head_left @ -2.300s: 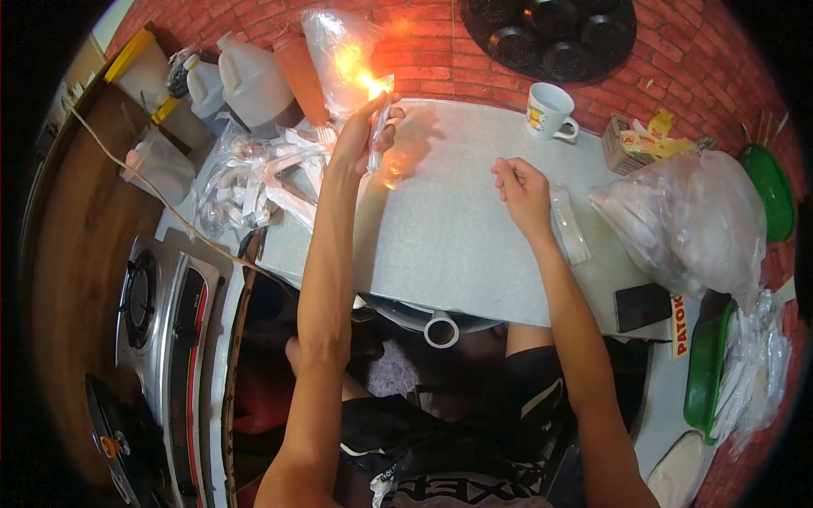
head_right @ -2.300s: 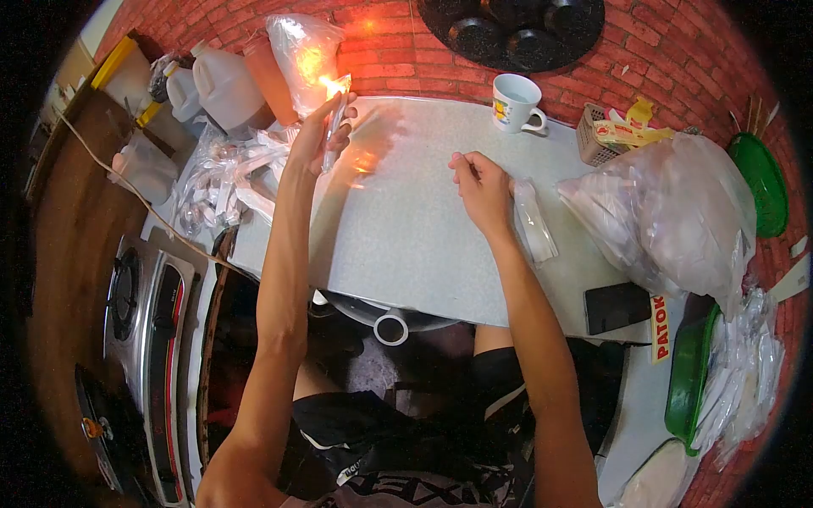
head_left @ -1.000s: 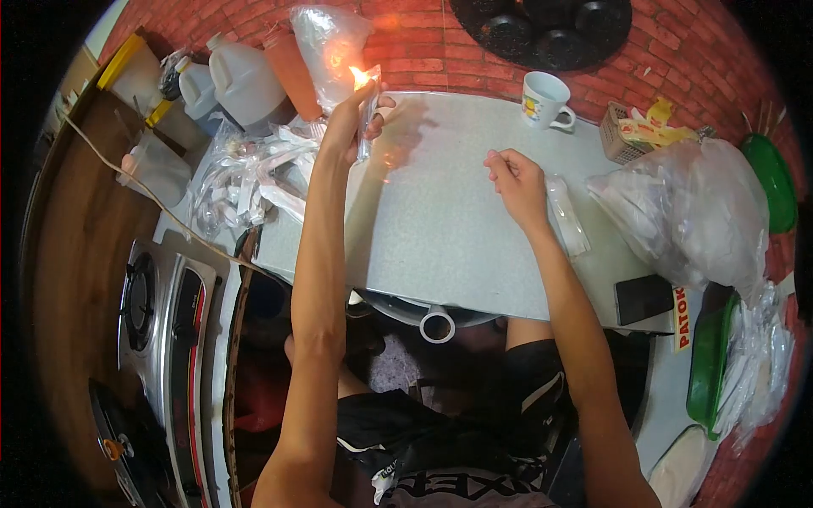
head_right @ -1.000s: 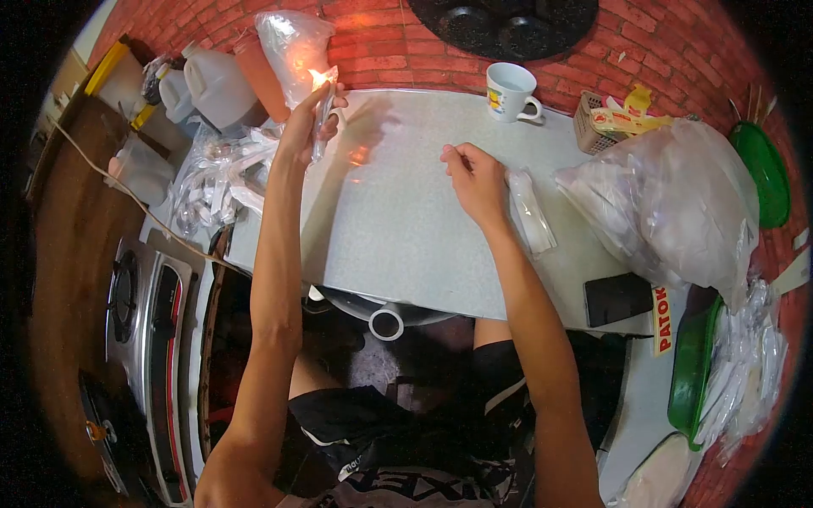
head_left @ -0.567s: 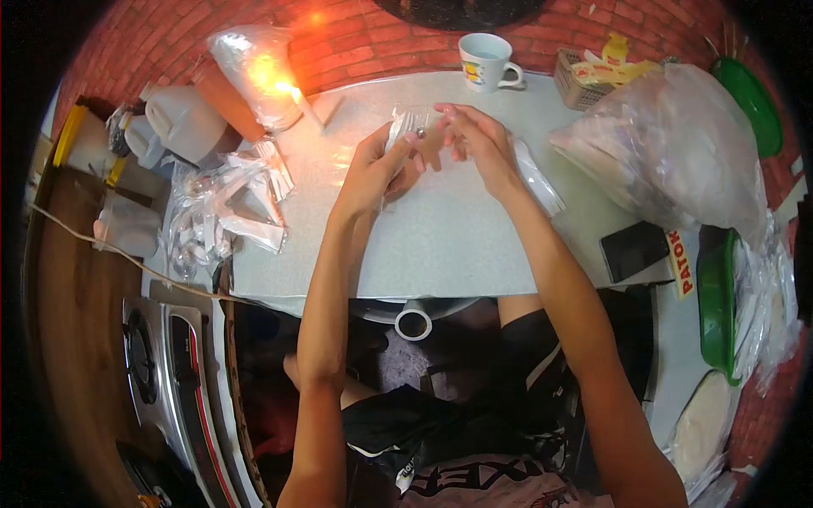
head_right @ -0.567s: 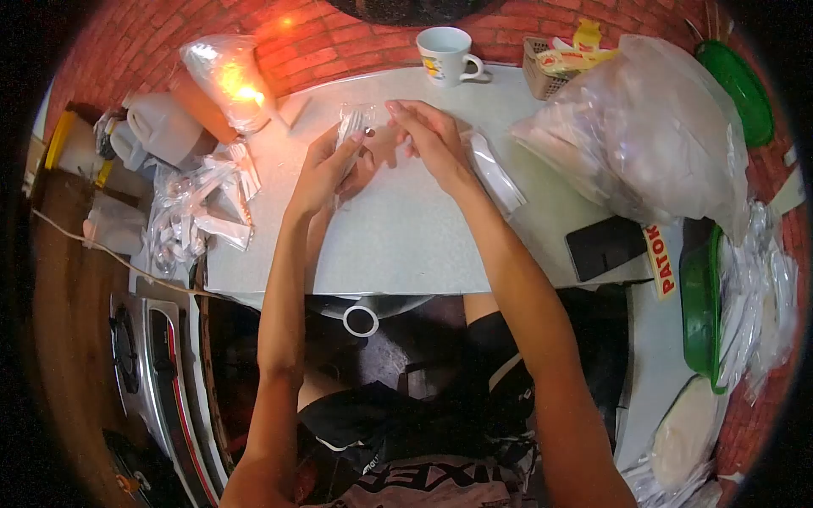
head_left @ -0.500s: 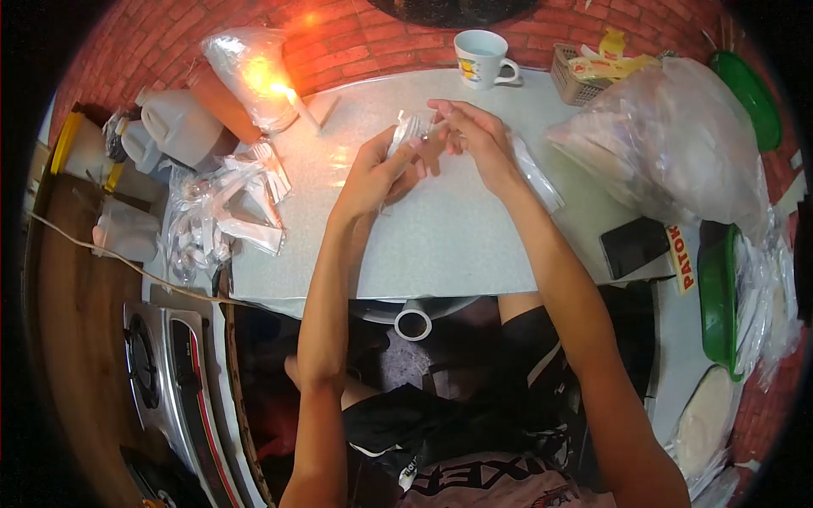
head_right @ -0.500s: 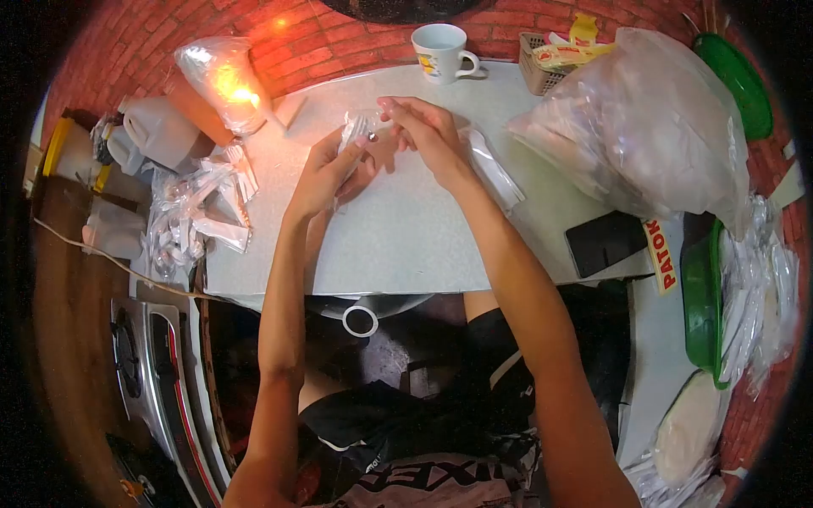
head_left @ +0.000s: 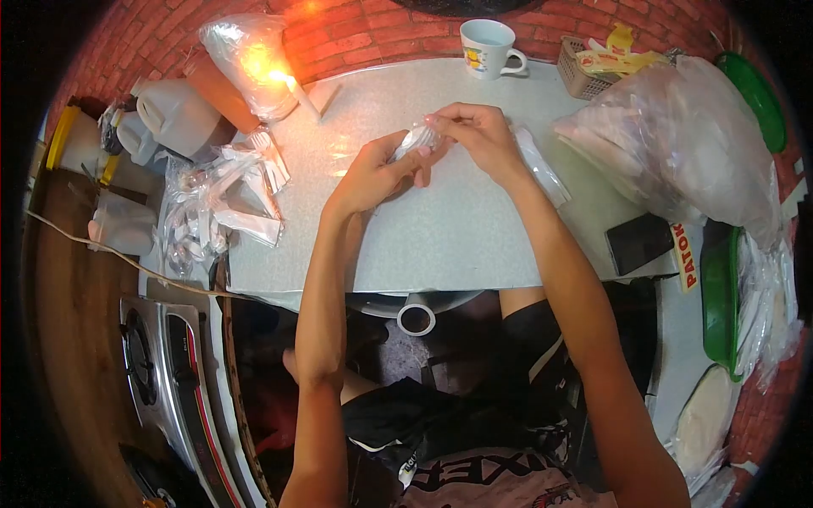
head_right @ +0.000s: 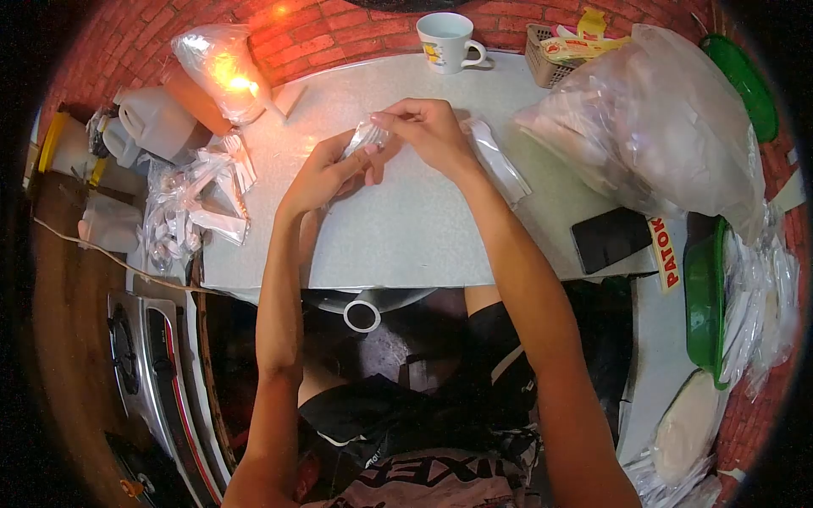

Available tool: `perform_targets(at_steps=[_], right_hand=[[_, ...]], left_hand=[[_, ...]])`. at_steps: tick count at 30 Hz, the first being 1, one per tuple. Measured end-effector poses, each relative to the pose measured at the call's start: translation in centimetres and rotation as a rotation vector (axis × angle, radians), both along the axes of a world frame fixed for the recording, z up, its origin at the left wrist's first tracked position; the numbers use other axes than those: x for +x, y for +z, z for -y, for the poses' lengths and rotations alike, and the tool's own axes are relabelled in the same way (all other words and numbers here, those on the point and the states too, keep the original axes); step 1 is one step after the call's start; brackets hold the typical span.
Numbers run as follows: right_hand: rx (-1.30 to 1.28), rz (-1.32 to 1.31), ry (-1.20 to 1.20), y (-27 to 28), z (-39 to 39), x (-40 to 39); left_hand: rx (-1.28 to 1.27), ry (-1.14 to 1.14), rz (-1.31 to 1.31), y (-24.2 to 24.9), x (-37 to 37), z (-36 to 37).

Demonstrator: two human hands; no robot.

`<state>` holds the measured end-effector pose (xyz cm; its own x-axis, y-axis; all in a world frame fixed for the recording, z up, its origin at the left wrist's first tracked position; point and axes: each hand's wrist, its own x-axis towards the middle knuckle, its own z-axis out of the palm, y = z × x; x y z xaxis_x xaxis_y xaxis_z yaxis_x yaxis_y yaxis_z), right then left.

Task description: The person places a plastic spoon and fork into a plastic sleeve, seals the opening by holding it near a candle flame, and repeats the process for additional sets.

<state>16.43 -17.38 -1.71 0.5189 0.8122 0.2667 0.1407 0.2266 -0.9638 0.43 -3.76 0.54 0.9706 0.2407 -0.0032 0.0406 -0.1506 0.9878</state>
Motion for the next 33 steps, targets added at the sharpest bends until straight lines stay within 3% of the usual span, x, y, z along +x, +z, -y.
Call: perform_targets(at_steps=[4, 6, 10, 12, 24, 26, 28, 30, 32, 33], right_hand=[[0.017, -0.096, 0.031, 0.5, 0.3, -0.5], [-0.024, 0.01, 0.017, 0.3, 0.2, -0.4], [-0.009, -0.03, -0.028, 0.5, 0.1, -0.9], [-0.131, 0.027, 0.004, 0.6, 0.3, -0.5], [-0.053, 0.102, -0.063, -0.7, -0.3, -0.1], [-0.024, 0.033, -0.099, -1.0, -0.8, 0.1], [-0.001, -0.05, -0.155, -1.7, -0.9, 0.3], [-0.074, 0.194, -0.23, -2.6, -1.2, 0.1], [-0.115, 0.285, -0.285, -0.6, -0.1, -1.2], [-0.154, 0.307, -0.259, -0.1, 0.1, -1.5]], left_hand=[[0.07, -0.029, -0.088, 0.3, -0.5, -0.1], [0.124, -0.051, -0.109, 0.3, -0.5, -0.2], [0.138, -0.054, -0.123, 0.3, -0.6, -0.3], [0.176, -0.042, -0.134, 0.5, -0.7, -0.3], [0.212, -0.09, -0.184, -0.3, -1.7, -1.9], [0.246, 0.09, 0.001, -0.8, -3.8, -3.9], [0.408, 0.317, -0.257, 4.4, -7.7, -4.7], [0.481, 0.53, -0.274, 5.0, -12.3, -9.4], [0.849, 0.776, -0.061, 4.6, -17.6, -13.9], [1.221, 0.843, 0.002, 4.7, -20.3, -16.7]])
